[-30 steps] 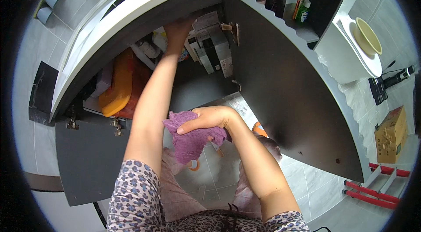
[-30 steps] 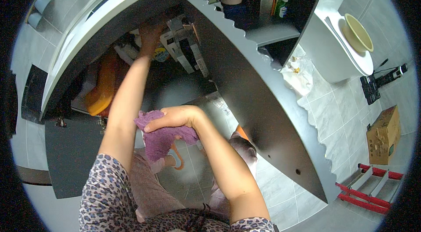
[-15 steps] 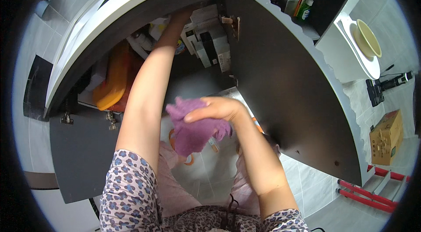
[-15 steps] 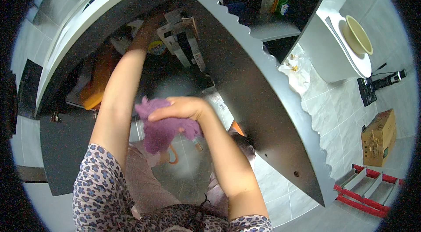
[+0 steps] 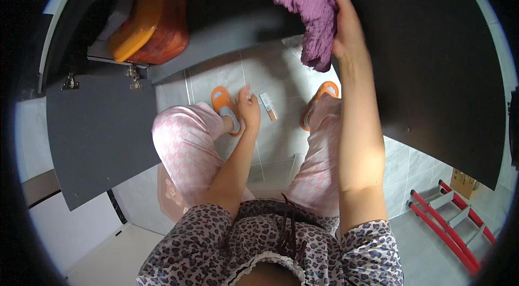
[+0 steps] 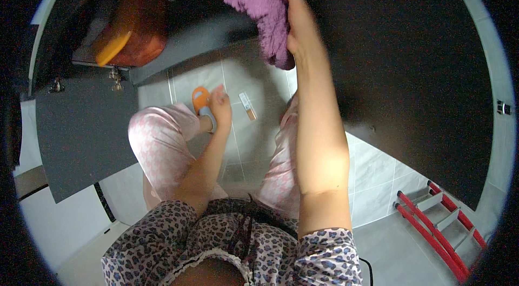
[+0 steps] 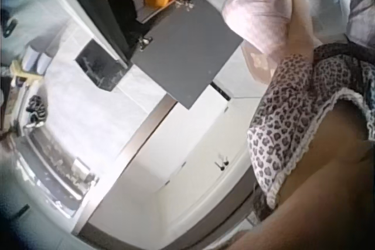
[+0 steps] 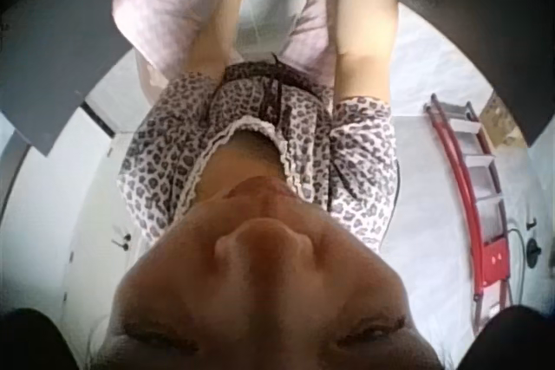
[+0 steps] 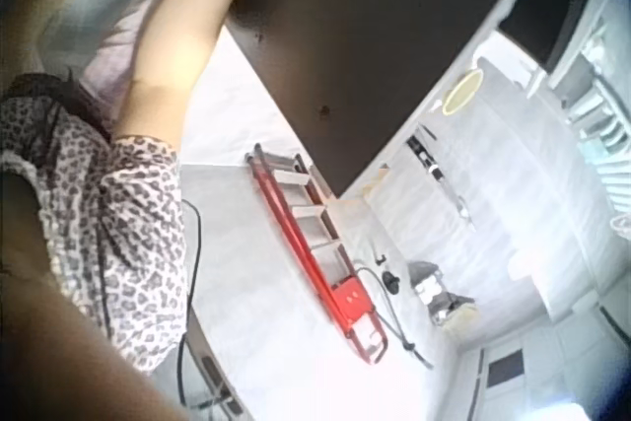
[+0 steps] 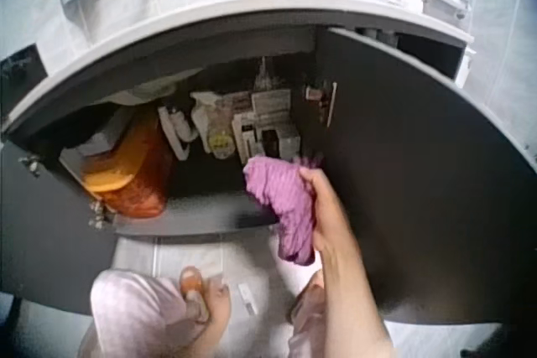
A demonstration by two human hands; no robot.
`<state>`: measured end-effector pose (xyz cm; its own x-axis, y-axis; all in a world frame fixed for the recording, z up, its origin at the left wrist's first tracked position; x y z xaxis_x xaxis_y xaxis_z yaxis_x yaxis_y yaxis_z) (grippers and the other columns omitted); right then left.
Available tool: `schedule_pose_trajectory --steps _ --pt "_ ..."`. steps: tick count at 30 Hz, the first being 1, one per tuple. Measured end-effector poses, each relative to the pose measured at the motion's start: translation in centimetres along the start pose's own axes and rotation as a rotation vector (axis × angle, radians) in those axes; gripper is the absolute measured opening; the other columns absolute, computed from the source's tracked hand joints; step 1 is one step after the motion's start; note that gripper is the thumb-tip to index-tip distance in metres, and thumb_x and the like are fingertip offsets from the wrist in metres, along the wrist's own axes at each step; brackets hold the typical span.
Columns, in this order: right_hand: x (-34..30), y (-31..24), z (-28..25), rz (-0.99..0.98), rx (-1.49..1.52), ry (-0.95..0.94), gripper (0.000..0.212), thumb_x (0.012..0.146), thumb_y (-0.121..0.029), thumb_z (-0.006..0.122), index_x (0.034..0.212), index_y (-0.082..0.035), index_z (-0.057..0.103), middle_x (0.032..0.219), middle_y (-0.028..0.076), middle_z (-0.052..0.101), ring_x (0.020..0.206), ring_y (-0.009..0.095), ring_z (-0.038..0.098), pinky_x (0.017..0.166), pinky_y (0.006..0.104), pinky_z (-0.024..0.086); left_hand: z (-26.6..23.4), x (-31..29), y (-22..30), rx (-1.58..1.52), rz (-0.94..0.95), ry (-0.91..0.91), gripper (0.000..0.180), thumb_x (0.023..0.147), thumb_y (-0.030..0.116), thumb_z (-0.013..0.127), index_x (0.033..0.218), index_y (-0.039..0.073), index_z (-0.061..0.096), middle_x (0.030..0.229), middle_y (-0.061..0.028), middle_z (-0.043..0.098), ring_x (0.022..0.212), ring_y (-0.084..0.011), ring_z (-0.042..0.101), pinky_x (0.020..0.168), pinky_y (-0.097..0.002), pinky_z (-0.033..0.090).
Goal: The person sits on the floor and organizes items inside a bathroom cabinet, wiping boxes and arranging them. They then move to the sink, fill a basin with water, and wash a purple cloth.
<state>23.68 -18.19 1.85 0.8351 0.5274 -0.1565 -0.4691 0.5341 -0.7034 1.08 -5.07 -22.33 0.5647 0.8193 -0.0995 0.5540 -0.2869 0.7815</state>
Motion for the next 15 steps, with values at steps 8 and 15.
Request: schedule_pose_trajectory --steps 8,15 --pt "-2.5 0.7 2.9 0.257 -1.18 -0.176 0.043 0.08 -0.044 0.059 0.085 -0.002 0.065 0.072 0.008 0.063 0.067 0.012 0.06 0.061 0.0266 0.048 8.5 -5.5 -21.9 0.545 -0.089 -0.331 0.051 0.074 0.037 0.065 0.105 -0.002 0.056 0.1 -0.0211 0.059 0.092 -0.0341 0.057 0.082 -0.0404 0.046" --pt "-11.3 13.2 2.4 0.378 -1.847 -0.96 0.022 0.074 -0.014 0.052 0.084 -0.001 0.067 0.089 0.019 0.065 0.083 0.031 0.064 0.07 0.0395 0.052 13.0 -3.1 -23.4 0.622 -0.165 -0.444 0.04 0.08 0.032 0.059 0.101 -0.001 0.054 0.092 -0.0174 0.059 0.078 -0.0291 0.059 0.065 -0.0373 0.048"
Point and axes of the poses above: each hand's wrist, its own x-axis towards the middle knuckle, its own z-axis out of the palm, y = z × x, the point moved 3 cm from there along x, towards the middle knuckle
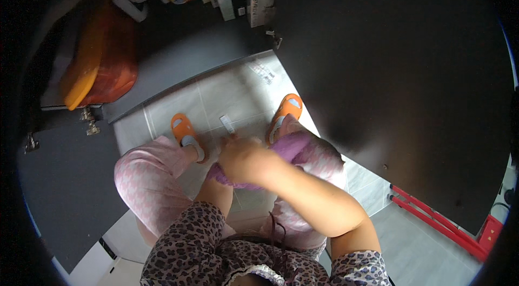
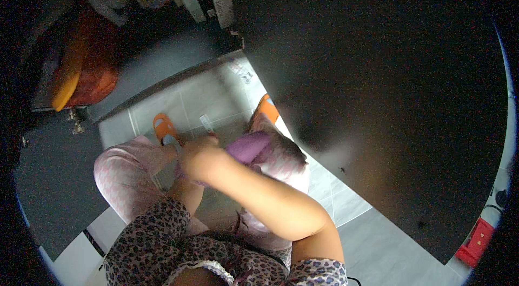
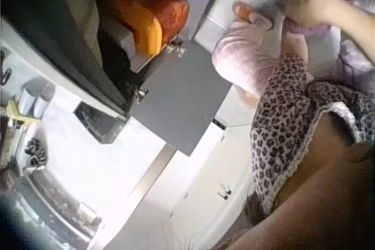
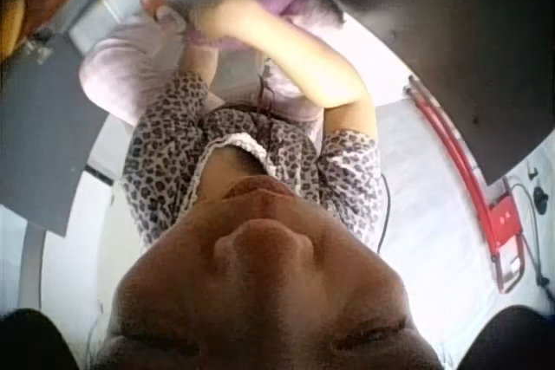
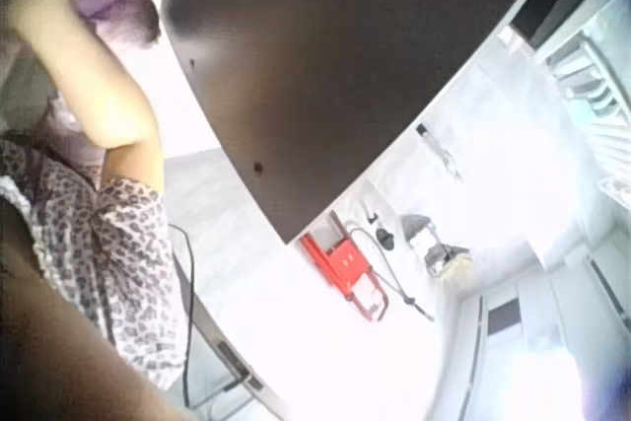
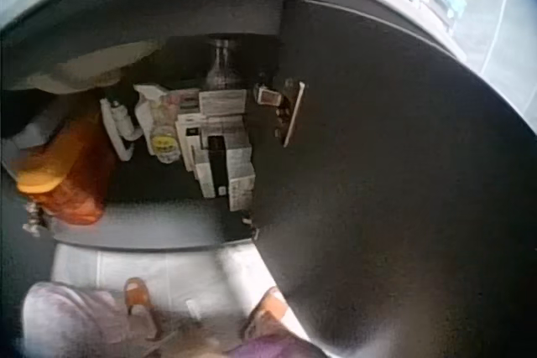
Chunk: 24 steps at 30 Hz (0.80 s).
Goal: The person sits on the floor and organizes items inside a bathroom cabinet, wiping boxes and arranging them. They then move to the sink, fill a basin with water, and wash a purple cloth.
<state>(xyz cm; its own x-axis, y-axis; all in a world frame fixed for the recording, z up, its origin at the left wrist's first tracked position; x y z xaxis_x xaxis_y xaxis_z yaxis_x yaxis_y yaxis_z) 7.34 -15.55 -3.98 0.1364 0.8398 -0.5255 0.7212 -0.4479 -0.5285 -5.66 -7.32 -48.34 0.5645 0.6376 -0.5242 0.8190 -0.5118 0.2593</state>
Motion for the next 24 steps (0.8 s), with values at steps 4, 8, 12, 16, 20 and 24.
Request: schedule_pose_trajectory --steps 4,8,12,16,20,24 --pt "-0.1 0.0 -2.1 0.042 0.037 -0.06 0.024 0.075 -0.011 0.05 0.088 0.001 0.066 0.094 0.021 0.062 0.086 0.031 0.063 0.068 0.0393 0.052 0.3 1.3 1.7 0.028 0.033 -0.136 0.035 0.082 0.03 0.057 0.099 -0.001 0.053 0.088 -0.0156 0.059 0.073 -0.0266 0.058 0.059 -0.0356 0.047" --pt "-0.2 1.4 -2.6 0.04 0.027 0.013 0.022 0.075 -0.009 0.049 0.086 0.0 0.065 0.082 0.02 0.064 0.081 0.031 0.064 0.066 0.0397 0.052 0.4 1.8 0.5 -0.028 0.014 -0.192 0.03 0.084 0.027 0.055 0.097 0.0 0.052 0.085 -0.0138 0.058 0.067 -0.024 0.058 0.052 -0.0338 0.046" --pt "-0.2 2.7 -3.6 0.143 0.079 0.01 0.023 0.075 -0.008 0.049 0.091 0.0 0.063 0.082 0.02 0.064 0.081 0.032 0.063 0.069 0.04 0.051 -0.8 1.6 1.9 -0.229 0.053 -0.226 0.025 0.086 0.024 0.052 0.095 0.001 0.051 0.081 -0.012 0.057 0.062 -0.0215 0.057 0.046 -0.032 0.045" --pt "0.6 3.4 -4.2 0.139 0.011 -0.008 0.032 0.075 -0.014 0.053 0.102 0.002 0.058 0.085 0.021 0.064 0.082 0.034 0.063 0.074 0.0388 0.05 -4.1 -0.3 5.1 -0.778 0.02 -0.193 0.021 0.088 0.022 0.05 0.093 0.002 0.05 0.078 -0.0103 0.057 0.056 -0.0189 0.057 0.039 -0.0303 0.043" --pt "0.0 4.5 -7.1 0.308 0.192 0.329 0.033 0.074 -0.019 0.056 0.101 -0.001 0.057 0.086 0.022 0.063 0.084 0.037 0.061 0.075 0.0417 0.048 -8.6 -6.0 8.7 -1.333 -0.161 -0.009 0.017 0.089 0.021 0.047 0.094 0.004 0.047 0.074 -0.0081 0.054 0.051 -0.0145 0.053 0.035 -0.0282 0.041" --pt "-1.3 6.7 -8.5 0.285 0.321 0.81 0.038 0.075 -0.017 0.054 0.11 -0.004 0.054 0.087 0.025 0.06 0.086 0.039 0.058 0.077 0.0446 0.046 -19.1 -13.5 14.6 -1.649 -0.025 0.109 0.025 0.092 0.025 0.042 0.11 0.008 0.038 0.074 -0.0056 0.049 0.048 -0.0095 0.04 0.038 -0.0247 0.035"
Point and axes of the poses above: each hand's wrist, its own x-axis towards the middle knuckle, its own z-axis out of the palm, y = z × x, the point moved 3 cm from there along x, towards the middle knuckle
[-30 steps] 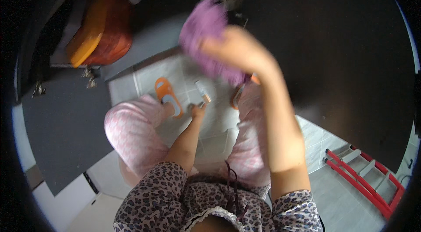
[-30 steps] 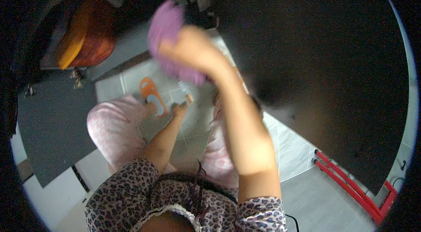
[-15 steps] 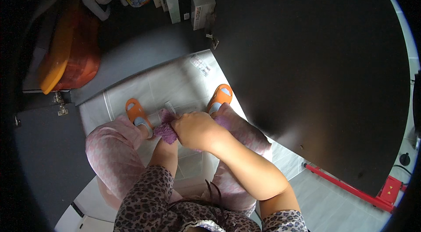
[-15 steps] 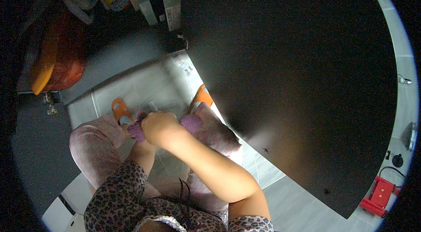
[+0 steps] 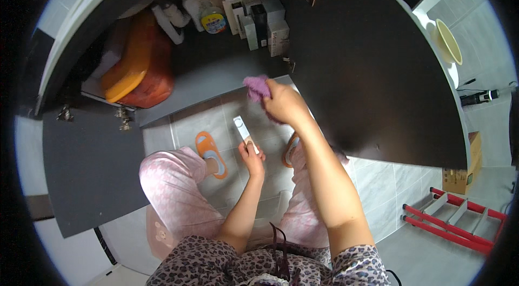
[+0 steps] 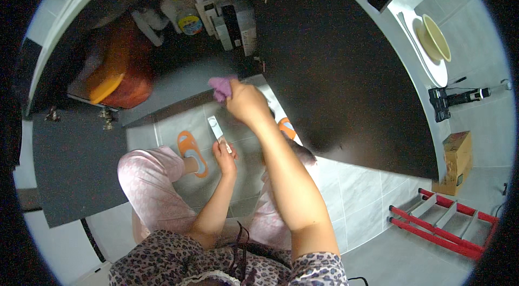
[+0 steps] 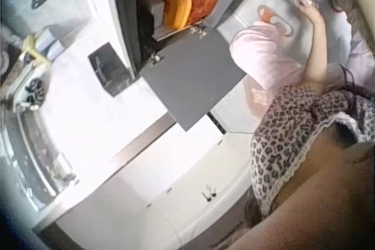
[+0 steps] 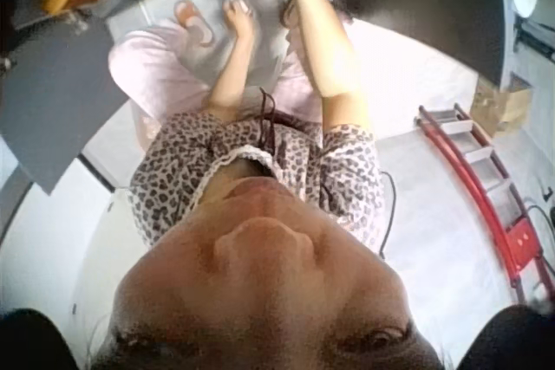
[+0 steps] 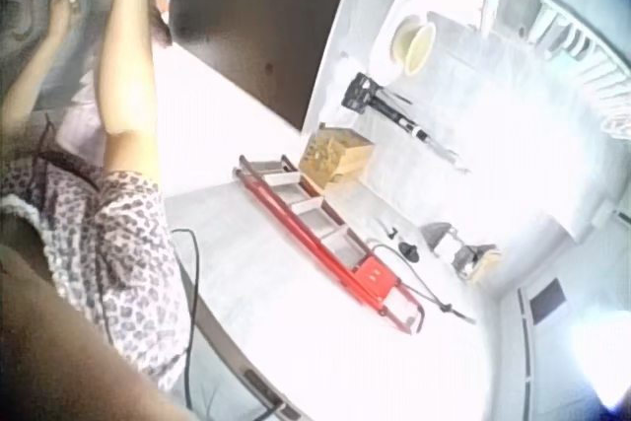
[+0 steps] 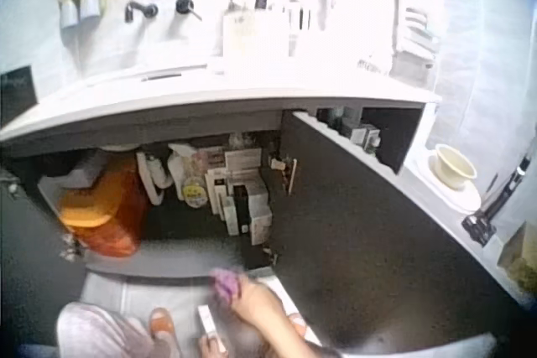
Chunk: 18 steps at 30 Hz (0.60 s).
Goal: The person sits on the floor and organizes items inside a bathroom cabinet, wiping boxes and arranging them. They then move to the sink, fill a basin with water, and wash a purple cloth.
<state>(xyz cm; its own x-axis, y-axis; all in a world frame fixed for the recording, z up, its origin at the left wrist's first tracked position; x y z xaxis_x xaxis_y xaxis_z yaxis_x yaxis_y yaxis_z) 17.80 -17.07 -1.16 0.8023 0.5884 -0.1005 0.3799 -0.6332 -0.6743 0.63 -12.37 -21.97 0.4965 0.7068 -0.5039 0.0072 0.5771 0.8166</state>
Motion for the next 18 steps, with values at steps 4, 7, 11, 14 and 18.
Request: schedule_pose_trajectory --steps 4,7,11,14,18 --pt "-0.1 -1.0 2.4 -0.259 0.283 -0.035 0.046 0.079 -0.039 0.055 0.113 -0.008 0.058 0.111 0.019 0.056 0.103 0.038 0.05 0.095 0.0409 0.035 3.8 -4.0 9.8 -0.101 0.15 -0.195 0.029 0.096 0.029 0.033 0.118 0.011 0.036 0.079 -0.0044 0.048 0.048 -0.0088 0.036 0.04 -0.0231 0.033" --pt "-2.6 -5.0 4.9 -0.265 0.605 -0.139 0.047 0.085 -0.05 0.047 0.109 -0.013 0.063 0.122 0.016 0.05 0.107 0.033 0.044 0.102 0.0376 0.025 5.4 -5.4 16.2 -0.139 0.173 -0.218 0.033 0.095 0.038 0.033 0.11 0.01 0.043 0.074 -0.0019 0.048 0.046 -0.0069 0.04 0.035 -0.0211 0.029" --pt "-4.7 -7.8 4.5 -0.425 0.821 0.059 0.033 0.081 -0.025 0.062 0.111 -0.011 0.061 0.125 0.01 0.044 0.113 0.024 0.042 0.097 0.0317 0.032 3.5 -4.8 21.4 -0.045 0.225 -0.383 0.031 0.094 0.036 0.036 0.087 0.009 0.05 0.056 0.0025 0.041 0.041 -0.0061 0.037 0.034 -0.0196 0.026" --pt "-4.9 -9.2 4.7 -0.466 0.959 0.091 0.051 0.077 -0.014 0.068 0.124 -0.01 0.049 0.127 0.007 0.04 0.116 0.021 0.039 0.097 0.0298 0.032 2.5 -4.8 24.6 0.212 0.336 -0.481 0.032 0.092 0.035 0.038 0.094 0.006 0.051 0.068 -0.0008 0.051 0.046 -0.006 0.043 0.033 -0.0195 0.026" --pt "-4.6 -10.3 6.1 -0.411 1.164 0.166 0.08 0.076 -0.01 0.066 0.14 -0.013 0.017 0.136 0.012 0.028 0.123 0.022 0.033 0.101 0.0326 0.029 2.0 -3.6 24.7 0.368 0.353 -0.482 0.042 0.092 0.04 0.036 0.093 0.002 0.053 0.063 -0.0031 0.051 0.041 -0.0078 0.042 0.031 -0.0209 0.026"
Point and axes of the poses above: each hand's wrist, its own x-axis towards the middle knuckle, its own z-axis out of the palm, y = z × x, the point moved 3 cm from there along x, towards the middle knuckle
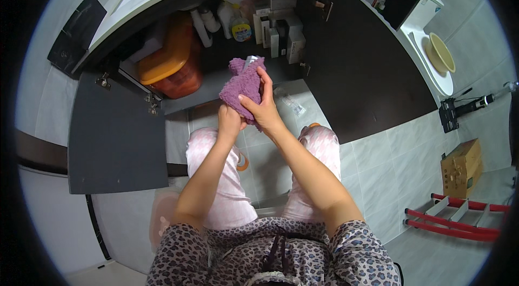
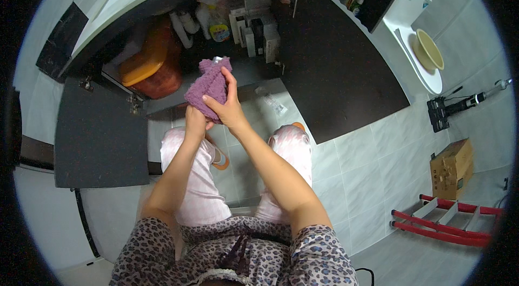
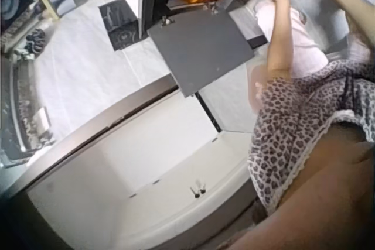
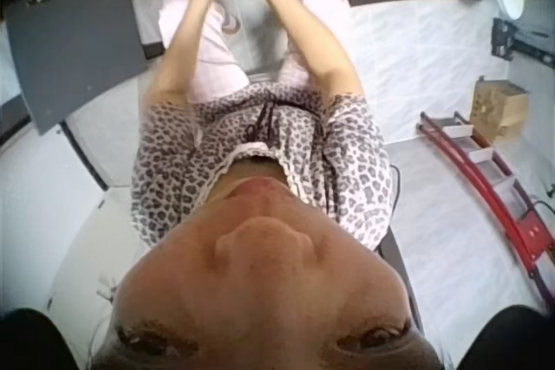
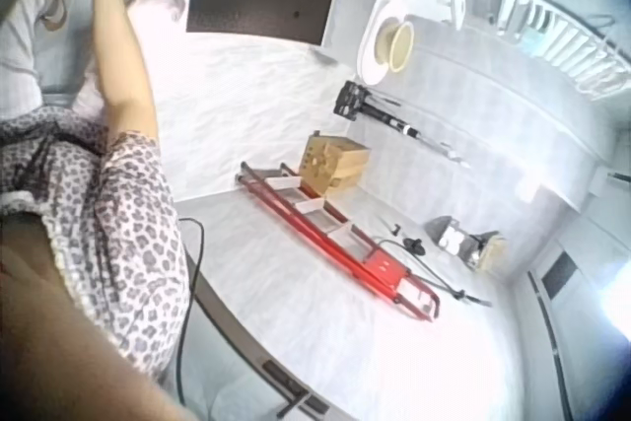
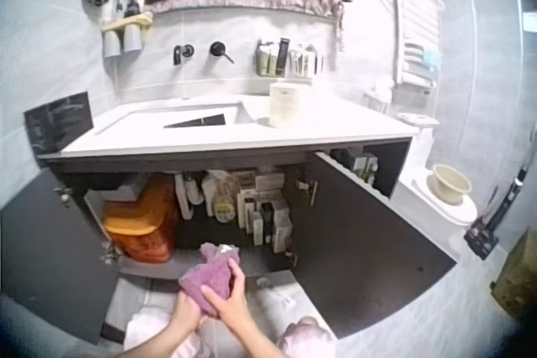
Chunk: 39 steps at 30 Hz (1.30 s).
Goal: The person sits on the floor and organizes items inside a bathroom cabinet, wiping boxes and arranging them. They then move to the sink, fill a basin with water, and wash a purple cloth.
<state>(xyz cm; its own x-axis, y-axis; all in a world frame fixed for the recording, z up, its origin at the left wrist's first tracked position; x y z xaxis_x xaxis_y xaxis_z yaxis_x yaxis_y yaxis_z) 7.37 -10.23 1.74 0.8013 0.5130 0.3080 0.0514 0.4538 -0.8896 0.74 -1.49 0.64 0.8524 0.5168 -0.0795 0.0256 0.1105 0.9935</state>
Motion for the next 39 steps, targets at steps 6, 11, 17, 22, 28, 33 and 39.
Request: schedule_pose_trajectory --steps 6,11,17,22,28,33,39 --pt "2.1 -0.6 -0.6 -0.076 0.131 0.19 0.089 0.079 -0.004 0.062 0.143 -0.016 0.002 0.139 0.015 0.025 0.122 0.023 0.034 0.1 0.0342 0.032 1.3 2.4 -1.0 0.227 0.196 -0.017 0.033 0.091 0.029 0.04 0.087 0.0 0.053 0.065 -0.014 0.052 0.053 -0.0244 0.048 0.046 -0.0327 0.034" --pt "3.5 0.5 -4.4 0.057 0.117 0.47 0.061 0.078 -0.01 0.066 0.127 -0.007 0.031 0.113 0.01 0.049 0.099 0.017 0.05 0.085 0.0294 0.043 4.0 3.1 1.4 0.35 0.253 -0.149 0.028 0.092 0.023 0.042 0.096 -0.001 0.056 0.084 -0.0268 0.057 0.084 -0.0419 0.057 0.068 -0.0397 0.044" --pt "5.6 1.5 -6.5 0.15 0.173 0.529 0.015 0.087 -0.016 0.056 0.097 -0.004 0.056 0.087 0.004 0.06 0.074 0.012 0.057 0.067 0.0257 0.046 3.9 3.6 0.4 0.443 0.283 -0.131 0.033 0.091 0.024 0.046 0.113 0.001 0.055 0.085 -0.0206 0.063 0.079 -0.0288 0.065 0.068 -0.0318 0.048" --pt "7.1 2.3 -8.4 0.234 0.539 0.336 0.029 0.089 -0.026 0.045 0.1 -0.002 0.057 0.092 0.011 0.063 0.081 0.024 0.061 0.075 0.035 0.05 4.3 2.6 2.6 0.544 0.441 -0.02 0.026 0.085 0.019 0.052 0.103 0.001 0.06 0.075 -0.0191 0.062 0.07 -0.0321 0.062 0.064 -0.0355 0.047" --pt "7.4 2.2 -6.2 0.279 0.809 0.302 0.037 0.09 -0.033 0.042 0.103 -0.001 0.056 0.099 0.013 0.061 0.09 0.027 0.059 0.08 0.0381 0.049 4.3 2.0 4.3 0.571 0.85 0.217 0.015 0.082 0.011 0.051 0.092 0.0 0.051 0.115 -0.0173 0.047 0.106 -0.0362 0.044 0.09 -0.045 0.035" --pt "4.8 2.7 -2.6 0.256 0.738 0.215 0.044 0.092 -0.043 0.04 0.115 -0.007 0.049 0.106 0.01 0.057 0.091 0.023 0.057 0.081 0.0361 0.049 4.1 3.2 2.8 0.559 0.822 0.405 0.032 0.09 0.016 0.044 0.117 0.0 0.041 0.127 -0.0226 0.038 0.117 -0.0376 0.038 0.098 -0.0458 0.029" --pt "2.4 5.2 0.5 0.365 0.484 0.202 0.04 0.093 -0.03 0.047 0.125 -0.007 0.041 0.117 0.006 0.051 0.104 0.017 0.051 0.089 0.0297 0.042 2.2 4.6 2.1 0.575 0.507 0.529 0.054 0.092 0.022 0.041 0.138 0.003 0.021 0.136 -0.0253 0.024 0.124 -0.0415 0.031 0.1 -0.0474 0.029"
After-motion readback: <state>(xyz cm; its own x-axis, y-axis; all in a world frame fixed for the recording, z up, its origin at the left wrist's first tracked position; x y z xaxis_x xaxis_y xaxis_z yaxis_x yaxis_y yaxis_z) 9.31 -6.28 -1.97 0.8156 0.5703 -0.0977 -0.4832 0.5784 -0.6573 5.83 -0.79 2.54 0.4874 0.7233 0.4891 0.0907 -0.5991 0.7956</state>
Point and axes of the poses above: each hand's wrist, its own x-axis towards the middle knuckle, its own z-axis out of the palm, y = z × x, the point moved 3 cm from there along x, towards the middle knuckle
